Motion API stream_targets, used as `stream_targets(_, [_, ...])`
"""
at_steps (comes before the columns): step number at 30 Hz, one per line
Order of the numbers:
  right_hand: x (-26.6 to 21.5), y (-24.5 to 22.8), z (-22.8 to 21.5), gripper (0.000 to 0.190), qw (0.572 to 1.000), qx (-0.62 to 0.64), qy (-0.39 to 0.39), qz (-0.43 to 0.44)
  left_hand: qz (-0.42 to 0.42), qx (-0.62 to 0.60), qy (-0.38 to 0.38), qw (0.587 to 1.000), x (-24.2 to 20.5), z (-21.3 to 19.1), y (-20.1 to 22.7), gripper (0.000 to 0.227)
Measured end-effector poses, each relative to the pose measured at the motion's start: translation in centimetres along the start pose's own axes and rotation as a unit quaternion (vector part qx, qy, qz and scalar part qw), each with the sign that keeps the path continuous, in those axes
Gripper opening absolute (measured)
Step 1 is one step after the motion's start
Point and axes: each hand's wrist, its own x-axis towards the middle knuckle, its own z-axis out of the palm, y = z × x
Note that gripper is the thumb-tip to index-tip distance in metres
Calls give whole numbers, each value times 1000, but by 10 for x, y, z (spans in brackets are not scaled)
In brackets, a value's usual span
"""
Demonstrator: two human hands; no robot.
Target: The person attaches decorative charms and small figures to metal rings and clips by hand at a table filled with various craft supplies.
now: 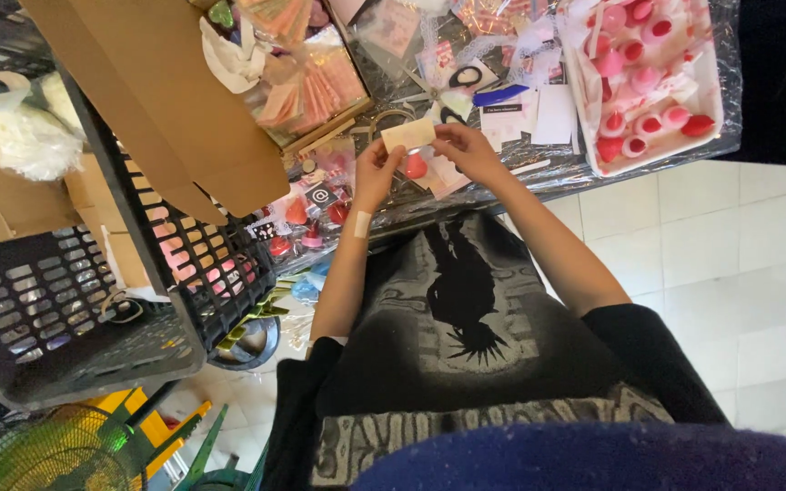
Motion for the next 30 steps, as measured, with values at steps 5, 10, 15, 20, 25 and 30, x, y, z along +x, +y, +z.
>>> stream_targets(5, [8, -1, 0, 24, 998, 40, 23, 53, 7, 15, -12, 1000, 5, 12, 5, 26])
stream_targets(10, [11, 7, -13, 23, 995, 32, 56, 74, -12, 8, -4, 1000, 6, 26, 5, 28])
stream_targets(15, [14, 5, -30, 24, 993, 30, 49, 107, 12, 25, 6, 1000, 12, 41, -14, 27])
stream_targets(20, [8, -2, -38, 28, 991, 5, 44, 129, 123, 275, 95, 949, -17, 74, 50, 14])
stream_targets(25, [1, -10, -51, 37, 967, 132, 4, 220, 424, 518, 56, 740, -26, 81, 66, 24])
stream_targets(30, [-12, -30, -67, 46, 933, 178, -38, 312, 461, 609, 2, 645, -29, 87, 44, 27])
